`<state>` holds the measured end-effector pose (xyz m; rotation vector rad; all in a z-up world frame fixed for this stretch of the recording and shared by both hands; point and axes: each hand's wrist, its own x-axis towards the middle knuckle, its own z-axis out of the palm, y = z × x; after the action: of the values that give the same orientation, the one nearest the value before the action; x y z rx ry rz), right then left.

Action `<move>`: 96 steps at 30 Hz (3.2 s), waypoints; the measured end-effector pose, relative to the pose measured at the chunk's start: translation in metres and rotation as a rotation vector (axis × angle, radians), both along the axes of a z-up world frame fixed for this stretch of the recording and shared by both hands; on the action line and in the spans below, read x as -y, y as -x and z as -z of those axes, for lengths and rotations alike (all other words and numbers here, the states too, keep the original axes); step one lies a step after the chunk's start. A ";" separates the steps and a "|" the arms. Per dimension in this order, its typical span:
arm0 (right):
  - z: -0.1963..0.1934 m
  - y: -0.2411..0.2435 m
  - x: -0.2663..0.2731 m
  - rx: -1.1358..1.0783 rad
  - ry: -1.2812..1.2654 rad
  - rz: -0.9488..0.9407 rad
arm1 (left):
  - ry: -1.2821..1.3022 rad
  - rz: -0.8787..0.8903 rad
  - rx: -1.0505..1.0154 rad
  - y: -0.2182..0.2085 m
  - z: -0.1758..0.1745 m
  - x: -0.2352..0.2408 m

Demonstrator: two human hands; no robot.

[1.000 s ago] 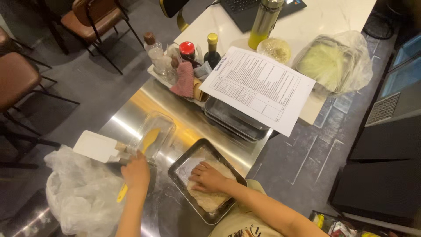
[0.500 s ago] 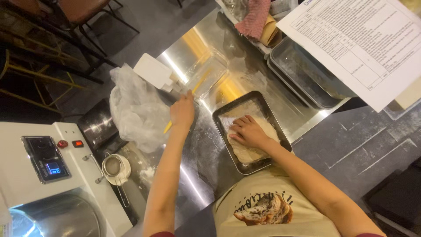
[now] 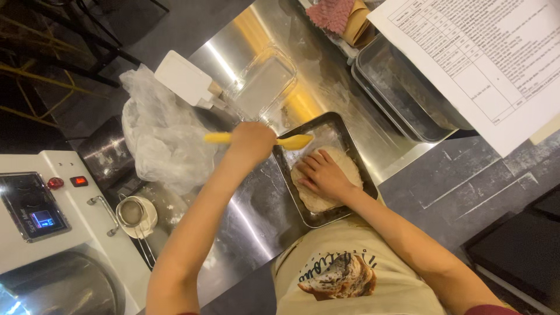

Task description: The person kneads a green dough in a metal tray using a yellow spatula and hands, then covers it with a plastic bag. They then knead a beige dough in a separate tray using the same spatula and hands.

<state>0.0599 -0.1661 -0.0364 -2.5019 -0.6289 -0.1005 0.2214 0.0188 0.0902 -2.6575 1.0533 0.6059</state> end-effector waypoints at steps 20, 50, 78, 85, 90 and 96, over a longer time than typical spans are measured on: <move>0.017 0.008 0.008 0.056 -0.073 -0.029 | -0.440 0.302 -0.127 -0.098 0.049 0.116; 0.020 0.013 0.004 0.081 0.018 -0.037 | -0.312 0.152 -0.310 -0.061 0.055 0.086; -0.013 0.029 0.038 -0.235 -0.279 0.187 | -0.115 0.171 -0.197 -0.033 0.049 0.112; -0.010 0.045 0.029 -0.236 -0.200 0.214 | -0.143 0.255 -0.224 -0.029 0.046 0.129; -0.015 0.049 0.024 -0.179 -0.201 0.198 | -0.163 0.179 -0.154 -0.052 0.052 0.128; -0.026 0.049 0.023 -0.200 -0.174 0.159 | -0.180 0.381 -0.164 0.002 0.088 0.174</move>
<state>0.0113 -0.1888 -0.0106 -2.3522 -0.3244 0.0348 0.2196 -0.1554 0.0018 -2.2022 1.4288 0.8004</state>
